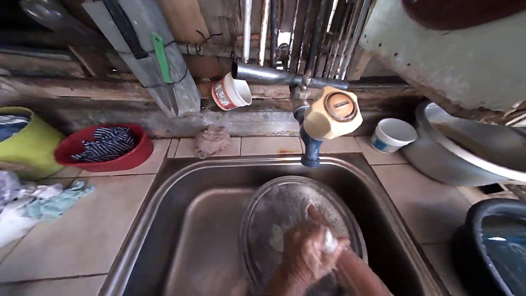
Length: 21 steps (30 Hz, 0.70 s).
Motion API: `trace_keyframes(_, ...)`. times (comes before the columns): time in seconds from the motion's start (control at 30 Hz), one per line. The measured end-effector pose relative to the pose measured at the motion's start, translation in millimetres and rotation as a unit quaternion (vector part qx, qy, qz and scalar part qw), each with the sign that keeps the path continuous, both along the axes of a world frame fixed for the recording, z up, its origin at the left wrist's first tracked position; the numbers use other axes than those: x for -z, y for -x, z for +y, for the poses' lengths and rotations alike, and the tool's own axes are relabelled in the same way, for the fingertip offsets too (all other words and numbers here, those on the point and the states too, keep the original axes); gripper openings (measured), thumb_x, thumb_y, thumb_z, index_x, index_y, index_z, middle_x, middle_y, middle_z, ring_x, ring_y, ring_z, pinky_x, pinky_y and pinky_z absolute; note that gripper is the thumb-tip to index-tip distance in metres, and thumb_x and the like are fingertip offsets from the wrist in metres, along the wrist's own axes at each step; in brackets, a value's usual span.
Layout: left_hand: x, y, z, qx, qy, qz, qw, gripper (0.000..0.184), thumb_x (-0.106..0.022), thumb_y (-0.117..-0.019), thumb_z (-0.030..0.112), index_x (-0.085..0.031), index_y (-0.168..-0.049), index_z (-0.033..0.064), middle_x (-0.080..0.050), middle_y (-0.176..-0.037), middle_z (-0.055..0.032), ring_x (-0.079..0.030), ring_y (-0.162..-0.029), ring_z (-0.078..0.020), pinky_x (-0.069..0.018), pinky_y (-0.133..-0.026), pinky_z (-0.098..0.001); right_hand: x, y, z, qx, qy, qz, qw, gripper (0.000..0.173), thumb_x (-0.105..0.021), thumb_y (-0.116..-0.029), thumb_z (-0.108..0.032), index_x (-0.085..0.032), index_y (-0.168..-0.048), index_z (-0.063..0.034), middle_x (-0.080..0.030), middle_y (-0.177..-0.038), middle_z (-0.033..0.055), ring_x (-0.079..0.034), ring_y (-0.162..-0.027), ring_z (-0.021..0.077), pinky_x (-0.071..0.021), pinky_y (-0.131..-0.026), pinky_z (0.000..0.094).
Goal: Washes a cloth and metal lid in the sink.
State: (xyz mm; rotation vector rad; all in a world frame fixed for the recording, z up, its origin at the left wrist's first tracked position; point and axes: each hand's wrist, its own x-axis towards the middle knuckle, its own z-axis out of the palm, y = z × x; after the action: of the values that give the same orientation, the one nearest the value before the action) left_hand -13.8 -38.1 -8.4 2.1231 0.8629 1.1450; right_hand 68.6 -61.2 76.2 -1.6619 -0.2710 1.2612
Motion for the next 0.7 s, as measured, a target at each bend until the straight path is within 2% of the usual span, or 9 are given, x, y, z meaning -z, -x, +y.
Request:
trace_keyframes(0.07,3.7,22.6,38.5,-0.002,0.137,0.066,0.988,0.037,-0.072,-0.0925,0.041,-0.075,-0.093,0.0037,-0.073,-0.084,-0.0089,-0.072,-0.079,-0.0193,-0.061,-0.075,-0.0418,43.5,-17.0,-12.7,-0.088,-0.023,-0.061,0.994,0.032,-0.047,-0.1086,-0.025,-0.052,-0.126,0.0011,-0.066,-0.097,0.0067,-0.066,-0.084,0.0092,-0.0573,-0.076,0.0279)
trace_keyframes(0.17,8.1,56.8,90.4,0.036,0.197,0.203,0.958,0.044,-0.075,-0.0907,0.041,-0.074,-0.107,0.0007,-0.065,-0.124,-0.0173,-0.062,-0.118,-0.0317,-0.0502,-0.103,-0.0496,52.6,-45.0,-24.4,-0.291,0.028,-0.261,0.92,0.056,-0.065,-0.0987,-0.023,-0.046,-0.149,-0.0092,-0.063,-0.133,0.0157,-0.063,-0.12,0.0269,-0.0513,-0.104,0.0473)
trace_keyframes(0.23,5.3,58.9,75.8,0.126,0.174,0.289,0.933,0.043,-0.082,-0.0832,0.039,-0.077,-0.106,0.0029,-0.06,-0.136,-0.0195,-0.053,-0.131,-0.0372,-0.0435,-0.111,-0.0505,73.6,-41.3,-25.9,-0.36,0.078,-0.341,0.865,0.066,-0.067,-0.0967,-0.018,-0.039,-0.156,-0.0148,-0.053,-0.146,0.0223,-0.056,-0.13,0.0409,-0.0456,-0.107,0.0606)
trace_keyframes(0.33,18.8,39.1,54.6,0.183,0.187,0.423,0.868,0.044,-0.081,-0.0861,0.035,-0.074,-0.12,0.0075,-0.05,-0.149,-0.0183,-0.042,-0.141,-0.038,-0.0381,-0.117,-0.0474,115.2,-22.0,-21.0,-0.397,0.119,-0.368,0.832,0.065,-0.063,-0.0977,-0.016,-0.036,-0.158,-0.0182,-0.059,-0.138,0.024,-0.063,-0.118,0.0444,-0.0499,-0.099,0.0633)
trace_keyframes(0.4,32.0,29.7,54.6,0.183,0.191,0.467,0.844,0.042,-0.073,-0.0933,0.026,-0.069,-0.13,0.0065,-0.047,-0.152,-0.0227,-0.04,-0.143,-0.0413,-0.0374,-0.117,-0.0496,118.9,-20.3,-15.7,-0.408,0.134,-0.349,0.833,0.063,-0.06,-0.1012,-0.018,-0.034,-0.158,-0.0148,-0.06,-0.137,0.0232,-0.062,-0.122,0.042,-0.0475,-0.104,0.0597)
trace_keyframes(0.47,21.5,27.2,61.2,0.176,0.192,0.49,0.832,0.041,-0.07,-0.0942,0.023,-0.067,-0.131,0.0043,-0.048,-0.151,-0.0227,-0.04,-0.143,-0.0412,-0.0363,-0.118,-0.0523,102.2,-24.5,-12.6,-0.396,0.126,-0.365,0.833,0.055,-0.063,-0.1002,-0.023,-0.046,-0.152,-0.0164,-0.059,-0.14,0.0201,-0.06,-0.125,0.039,-0.0477,-0.106,0.0579)
trace_keyframes(0.53,-27.9,30.7,66.2,0.151,0.188,0.465,0.852,0.039,-0.072,-0.0933,0.029,-0.07,-0.122,0.0016,-0.056,-0.141,-0.0204,-0.051,-0.134,-0.0358,-0.042,-0.113,-0.0492,69.6,-30.7,-17.4,-0.364,0.09,-0.39,0.841,0.057,-0.072,-0.0935,-0.022,-0.053,-0.147,-0.0191,-0.054,-0.145,0.0202,-0.056,-0.129,0.0396,-0.0477,-0.106,0.058)
trace_keyframes(0.6,-88.3,38.8,61.9,0.125,0.153,0.35,0.916,0.035,-0.079,-0.0884,0.034,-0.074,-0.101,0.001,-0.069,-0.115,-0.0151,-0.067,-0.106,-0.0275,-0.0545,-0.094,-0.0447,52.3,-34.9,-24.6,-0.333,0.028,-0.372,0.866,0.074,-0.082,-0.0839,-0.029,-0.05,-0.149,-0.018,-0.049,-0.15,0.0218,-0.051,-0.135,0.0397,-0.045,-0.109,0.0579)
trace_keyframes(0.7,-150.5,47.9,53.2,0.104,0.099,0.096,0.985,0.025,-0.085,-0.0771,0.039,-0.074,-0.082,0.0177,-0.069,-0.089,0.008,-0.065,-0.076,-0.0029,-0.0582,-0.066,-0.025,46.5,-26.3,-28.0,-0.276,-0.06,-0.291,0.914,0.085,-0.088,-0.0768,-0.033,-0.05,-0.148,-0.0065,-0.055,-0.145,0.0161,-0.054,-0.133,0.0245,-0.0453,-0.112,0.0432)
